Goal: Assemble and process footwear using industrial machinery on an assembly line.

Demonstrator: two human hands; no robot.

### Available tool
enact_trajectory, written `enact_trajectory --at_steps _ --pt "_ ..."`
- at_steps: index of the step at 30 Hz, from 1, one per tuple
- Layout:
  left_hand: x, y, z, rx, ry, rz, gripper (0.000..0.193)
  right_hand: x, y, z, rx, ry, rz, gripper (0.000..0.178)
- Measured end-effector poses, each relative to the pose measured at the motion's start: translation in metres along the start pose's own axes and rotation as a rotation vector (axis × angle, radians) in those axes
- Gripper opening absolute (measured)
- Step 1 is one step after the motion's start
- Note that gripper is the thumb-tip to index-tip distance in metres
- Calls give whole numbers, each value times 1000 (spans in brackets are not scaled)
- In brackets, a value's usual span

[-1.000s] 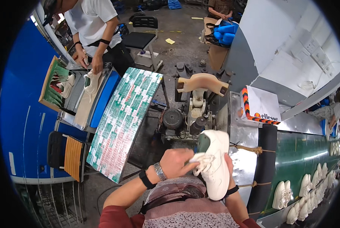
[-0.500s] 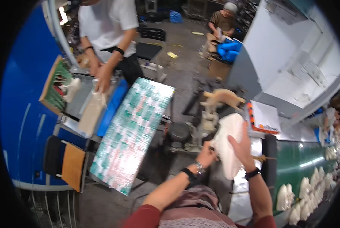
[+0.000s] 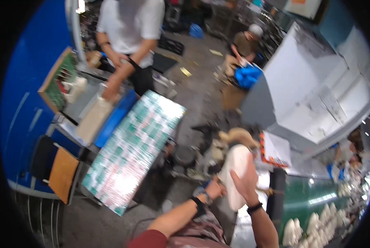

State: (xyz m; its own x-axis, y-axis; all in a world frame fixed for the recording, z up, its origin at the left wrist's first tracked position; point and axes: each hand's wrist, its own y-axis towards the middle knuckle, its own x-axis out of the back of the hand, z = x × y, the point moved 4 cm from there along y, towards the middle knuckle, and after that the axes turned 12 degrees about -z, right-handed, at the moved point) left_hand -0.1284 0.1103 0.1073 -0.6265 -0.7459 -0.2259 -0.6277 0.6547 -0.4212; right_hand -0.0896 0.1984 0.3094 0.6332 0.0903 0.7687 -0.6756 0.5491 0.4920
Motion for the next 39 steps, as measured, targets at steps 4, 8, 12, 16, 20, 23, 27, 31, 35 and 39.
enact_trajectory --at_steps 4,8,12,16,20,23,27,31,35,39 --pt "-4 -5 1 92 -124 34 73 3 3 1 -89 -43 61 102" --pt "3 3 7 249 -199 83 62 3 2 7 -135 -90 38 104" --pt "6 -6 -10 293 -514 41 28 9 -11 11 -182 10 12 105" --pt "-32 -24 -26 399 -746 266 77 5 -16 6 -226 -22 -57 105" --pt "-49 -36 -34 373 -976 256 80 11 -19 20 -116 113 -179 98" --pt "-52 -46 -39 389 -885 223 82 16 -23 26 -166 146 -187 101" --pt "-40 -79 -47 385 -824 364 69 36 -60 29 23 -93 -244 95" --pt "27 -102 -33 312 -327 247 60 38 -125 -19 -841 947 -76 67" --pt "103 -110 -32 126 -19 355 49 -17 -131 -55 -1353 1191 -122 53" --pt "163 -143 -48 -77 445 321 56 -62 -82 -18 -1188 2035 372 70"
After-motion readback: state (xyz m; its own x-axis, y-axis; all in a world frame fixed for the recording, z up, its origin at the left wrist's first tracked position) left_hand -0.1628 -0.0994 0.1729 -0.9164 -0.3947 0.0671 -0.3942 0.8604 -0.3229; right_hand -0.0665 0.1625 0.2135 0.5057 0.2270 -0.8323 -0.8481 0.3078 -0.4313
